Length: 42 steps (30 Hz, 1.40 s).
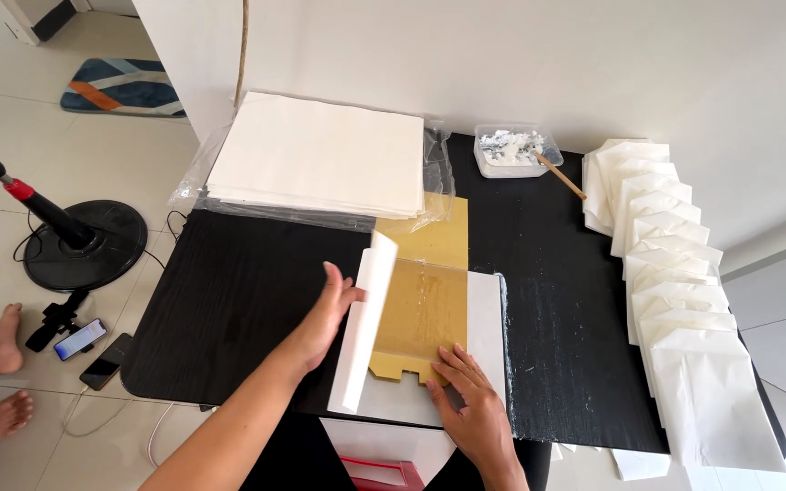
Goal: Folding a sheet of paper over a template and applying glue to the edge with a brush.
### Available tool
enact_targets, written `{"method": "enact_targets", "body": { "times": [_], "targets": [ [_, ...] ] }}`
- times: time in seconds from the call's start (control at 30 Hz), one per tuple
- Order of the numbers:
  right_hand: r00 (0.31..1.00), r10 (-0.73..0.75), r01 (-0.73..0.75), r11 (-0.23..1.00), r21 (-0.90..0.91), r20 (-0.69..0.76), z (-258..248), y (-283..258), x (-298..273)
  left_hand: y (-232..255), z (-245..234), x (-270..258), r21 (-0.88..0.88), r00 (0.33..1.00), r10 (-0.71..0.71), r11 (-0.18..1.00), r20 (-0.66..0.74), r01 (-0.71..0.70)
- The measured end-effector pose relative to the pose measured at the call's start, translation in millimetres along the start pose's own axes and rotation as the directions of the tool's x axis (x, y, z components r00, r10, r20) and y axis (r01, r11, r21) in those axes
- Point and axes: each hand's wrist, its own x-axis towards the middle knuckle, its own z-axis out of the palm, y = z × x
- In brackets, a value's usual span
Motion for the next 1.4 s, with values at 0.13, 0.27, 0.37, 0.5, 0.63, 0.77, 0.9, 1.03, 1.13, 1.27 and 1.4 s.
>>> {"method": "enact_targets", "body": {
  "times": [0.13,0.27,0.37,0.5,0.63,0.77,0.9,1.03,1.13,1.27,1.4],
  "targets": [
    [1.000,-0.016,0.016,1.000,-0.003,-0.016,1,6,0,13,22,-1,0.099,0.997,0.018,0.995,0.070,-0.025],
    [0.998,0.040,-0.039,0.999,-0.012,0.043,-2,2,1,-4,41,19,0.109,0.997,0.029,0.993,0.078,-0.037],
    [0.995,0.081,-0.080,0.997,-0.015,0.056,-2,1,1,-8,48,28,0.176,1.000,0.018,0.984,0.011,-0.020],
    [0.986,0.156,-0.157,0.987,0.031,0.054,-1,11,-3,-22,36,41,0.406,0.997,-0.006,0.913,0.074,-0.025],
    [0.939,0.312,-0.333,0.931,0.153,0.144,-19,-15,9,-39,31,49,0.611,0.983,0.109,0.772,0.145,-0.176],
    [0.947,0.287,-0.302,0.948,0.103,0.142,-17,-8,8,-57,28,66,0.888,0.935,0.231,0.316,0.270,-0.334],
    [0.988,0.138,-0.148,0.977,0.156,0.072,-13,-5,5,-47,31,58,0.924,0.911,0.235,0.098,0.338,-0.369],
    [0.991,0.126,-0.131,0.981,0.141,0.046,-7,5,5,-25,32,47,0.935,0.935,0.137,0.091,0.328,-0.342],
    [0.988,0.148,-0.153,0.984,0.095,0.054,-7,2,5,-28,31,53,0.932,0.920,0.195,0.057,0.340,-0.357],
    [0.983,0.175,-0.178,0.982,0.054,0.060,-7,1,3,-35,37,62,0.945,0.918,0.260,0.053,0.298,-0.322],
    [0.967,0.210,-0.204,0.977,-0.056,0.145,-8,-2,2,-41,41,66,0.953,0.908,0.322,0.052,0.267,-0.299]
  ]
}}
